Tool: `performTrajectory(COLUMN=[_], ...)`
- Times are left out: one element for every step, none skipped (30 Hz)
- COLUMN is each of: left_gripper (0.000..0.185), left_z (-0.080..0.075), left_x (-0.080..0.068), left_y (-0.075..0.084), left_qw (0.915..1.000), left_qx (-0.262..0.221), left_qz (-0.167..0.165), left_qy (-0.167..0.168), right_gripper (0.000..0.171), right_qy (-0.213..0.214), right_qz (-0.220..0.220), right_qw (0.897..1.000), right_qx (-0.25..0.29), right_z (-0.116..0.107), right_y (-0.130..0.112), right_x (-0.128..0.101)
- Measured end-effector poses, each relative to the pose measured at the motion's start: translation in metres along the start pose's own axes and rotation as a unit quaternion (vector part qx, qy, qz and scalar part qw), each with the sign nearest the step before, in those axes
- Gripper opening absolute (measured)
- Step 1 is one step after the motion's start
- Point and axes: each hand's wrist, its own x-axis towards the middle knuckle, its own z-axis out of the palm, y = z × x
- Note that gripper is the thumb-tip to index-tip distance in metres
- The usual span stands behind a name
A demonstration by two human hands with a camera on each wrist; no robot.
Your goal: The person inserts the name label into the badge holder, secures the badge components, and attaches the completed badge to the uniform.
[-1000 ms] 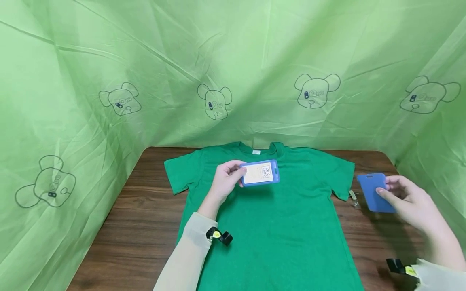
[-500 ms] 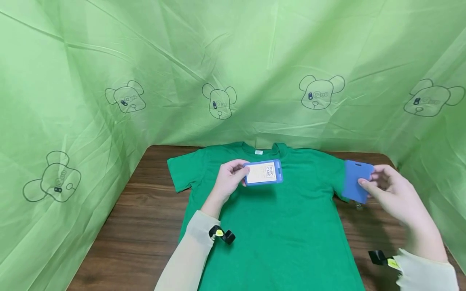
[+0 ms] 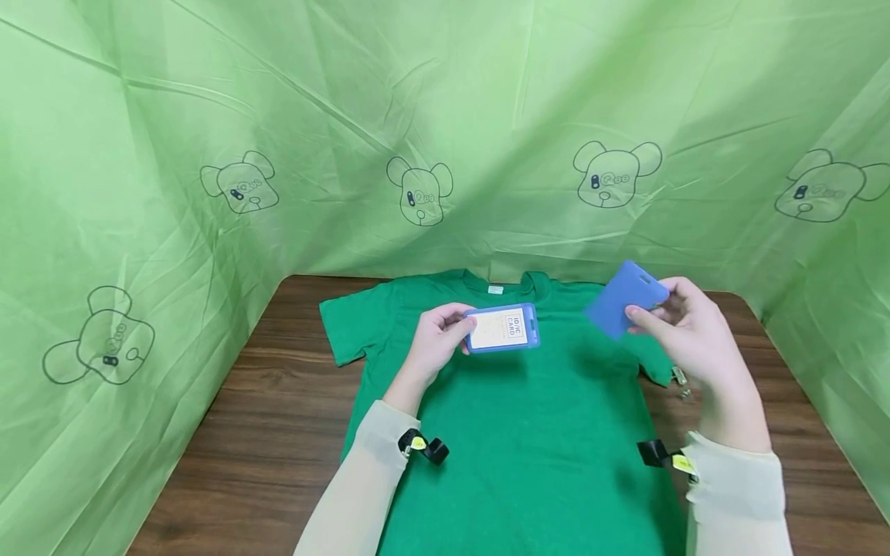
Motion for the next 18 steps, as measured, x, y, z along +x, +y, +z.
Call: performTrajectory(left_gripper=[0.019,0.019,0.019,0.019,0.019,0.019,0.019,0.019,0.019,0.019,0.019,0.019,0.019,0.019,0.019,0.019,0.019,0.019], left_z=[0.0,0.0,0.0,0.0,0.0,0.0,0.0,0.0,0.0,-0.001,-0.001,-0.001,-0.001,-0.001,-0.001,-0.001,0.0,0.0], left_x=[0.0,0.0,0.0,0.0,0.0,0.0,0.0,0.0,0.0,0.0,0.0,0.0,0.001,0.0,0.0,0.0,0.001,0.001], left_y=[0.0,0.0,0.0,0.0,0.0,0.0,0.0,0.0,0.0,-0.001,-0.001,-0.001,-0.001,-0.001,-0.002,-0.001,-0.001,0.0], left_qw=[1.0,1.0,1.0,1.0,1.0,1.0,1.0,1.0,1.0,1.0,1.0,1.0,1.0,1.0,1.0,1.0,1.0,1.0], left_qx=[0.0,0.0,0.0,0.0,-0.001,0.0,0.0,0.0,0.001,0.0,0.0,0.0,0.001,0.002,0.003,0.004,0.006,0.007], left_qz=[0.0,0.0,0.0,0.0,-0.001,-0.002,-0.003,-0.004,-0.004,-0.005,-0.005,-0.005,-0.005,-0.005,-0.005,-0.005,-0.004,-0.003], left_qy=[0.0,0.0,0.001,0.001,0.001,0.001,0.001,0.002,0.002,0.002,0.003,0.003,0.003,0.003,0.003,0.004,0.005,0.005], right_gripper=[0.036,0.035,0.034,0.034,0.034,0.034,0.035,0.036,0.037,0.038,0.038,0.039,0.039,0.04,0.04,0.041,0.042,0.043], right_qy=[-0.001,-0.001,0.0,-0.001,0.0,-0.001,-0.001,-0.003,-0.005,-0.007,-0.009,-0.01,-0.012,-0.013,-0.016,-0.019,-0.023,-0.028], right_qz=[0.003,0.007,0.012,0.015,0.017,0.018,0.019,0.02,0.019,0.016,0.015,0.014,0.013,0.013,0.015,0.016,0.017,0.018], right_qw=[1.0,0.999,0.997,0.994,0.99,0.987,0.983,0.981,0.981,0.982,0.983,0.983,0.983,0.982,0.981,0.98,0.979,0.979], right_qx=[0.019,0.05,0.081,0.112,0.136,0.162,0.181,0.194,0.193,0.188,0.184,0.184,0.184,0.19,0.195,0.196,0.201,0.201], right_z=[0.003,0.006,0.01,0.013,0.016,0.02,0.023,0.026,0.029,0.032,0.035,0.038,0.041,0.044,0.047,0.049,0.052,0.054], right_y=[-0.002,-0.003,-0.005,-0.007,-0.01,-0.012,-0.014,-0.015,-0.016,-0.016,-0.016,-0.016,-0.016,-0.016,-0.016,-0.016,-0.017,-0.017], right_x=[0.002,0.004,0.006,0.008,0.009,0.01,0.011,0.011,0.012,0.012,0.011,0.011,0.011,0.01,0.01,0.01,0.01,0.01])
